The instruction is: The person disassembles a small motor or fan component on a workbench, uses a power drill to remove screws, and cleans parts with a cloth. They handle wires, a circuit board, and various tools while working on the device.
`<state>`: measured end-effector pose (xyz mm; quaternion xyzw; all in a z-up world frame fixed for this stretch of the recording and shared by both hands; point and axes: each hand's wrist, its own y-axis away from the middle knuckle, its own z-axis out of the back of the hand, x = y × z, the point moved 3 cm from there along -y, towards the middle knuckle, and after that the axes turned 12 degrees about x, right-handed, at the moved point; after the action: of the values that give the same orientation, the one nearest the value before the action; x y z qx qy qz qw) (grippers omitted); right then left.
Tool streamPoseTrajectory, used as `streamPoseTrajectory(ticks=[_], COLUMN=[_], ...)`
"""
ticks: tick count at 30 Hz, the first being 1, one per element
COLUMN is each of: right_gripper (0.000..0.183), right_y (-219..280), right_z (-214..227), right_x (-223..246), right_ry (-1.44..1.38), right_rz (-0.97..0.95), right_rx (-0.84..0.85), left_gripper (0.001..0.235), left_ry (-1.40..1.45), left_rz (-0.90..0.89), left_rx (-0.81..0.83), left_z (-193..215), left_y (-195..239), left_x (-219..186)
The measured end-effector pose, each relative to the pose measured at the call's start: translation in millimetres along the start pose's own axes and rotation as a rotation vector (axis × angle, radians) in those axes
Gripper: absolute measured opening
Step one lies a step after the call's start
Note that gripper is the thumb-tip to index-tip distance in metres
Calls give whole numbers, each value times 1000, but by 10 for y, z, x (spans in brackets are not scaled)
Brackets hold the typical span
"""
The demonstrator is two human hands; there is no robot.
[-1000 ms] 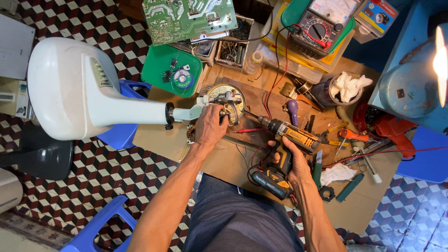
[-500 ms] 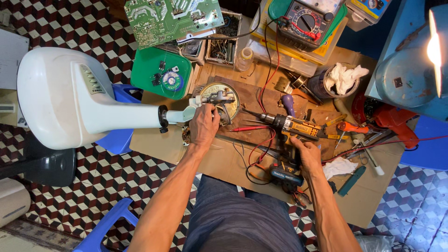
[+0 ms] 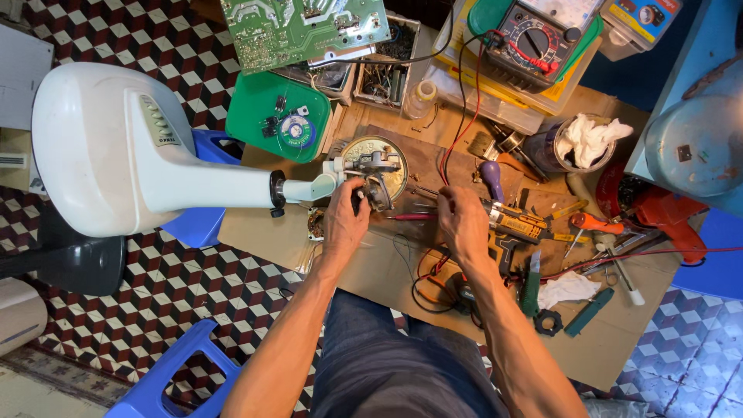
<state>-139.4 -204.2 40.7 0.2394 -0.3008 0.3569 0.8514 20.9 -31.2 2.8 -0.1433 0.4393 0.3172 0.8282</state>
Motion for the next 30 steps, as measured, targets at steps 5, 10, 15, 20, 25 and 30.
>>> streamPoseTrajectory(ticks=[5, 10, 15, 20, 25, 30], right_gripper=[14, 12, 15, 14, 18, 29], right_y=[-184, -285, -278, -196, -51, -254], right_z=[-460, -889, -905, -561, -597, -924], right_x=[-127, -217, -147, 416, 1079, 1146], right_ry=[224, 454, 426, 37, 66, 310], right_rz=[88, 270, 226, 10, -78, -242], right_rx=[193, 177, 107, -70, -34, 69], left_gripper=[43, 48, 43, 40, 41, 43], left_ry=[245, 314, 204, 152, 199, 176], left_rz=[125, 173, 219, 129, 182, 65], left_rx=[36, 96, 206, 223, 256, 259], left_z=[-45, 12, 91, 153, 142, 161], left_y=[0, -28, -75, -104, -103, -150], left_x=[184, 367, 430, 325, 353, 389])
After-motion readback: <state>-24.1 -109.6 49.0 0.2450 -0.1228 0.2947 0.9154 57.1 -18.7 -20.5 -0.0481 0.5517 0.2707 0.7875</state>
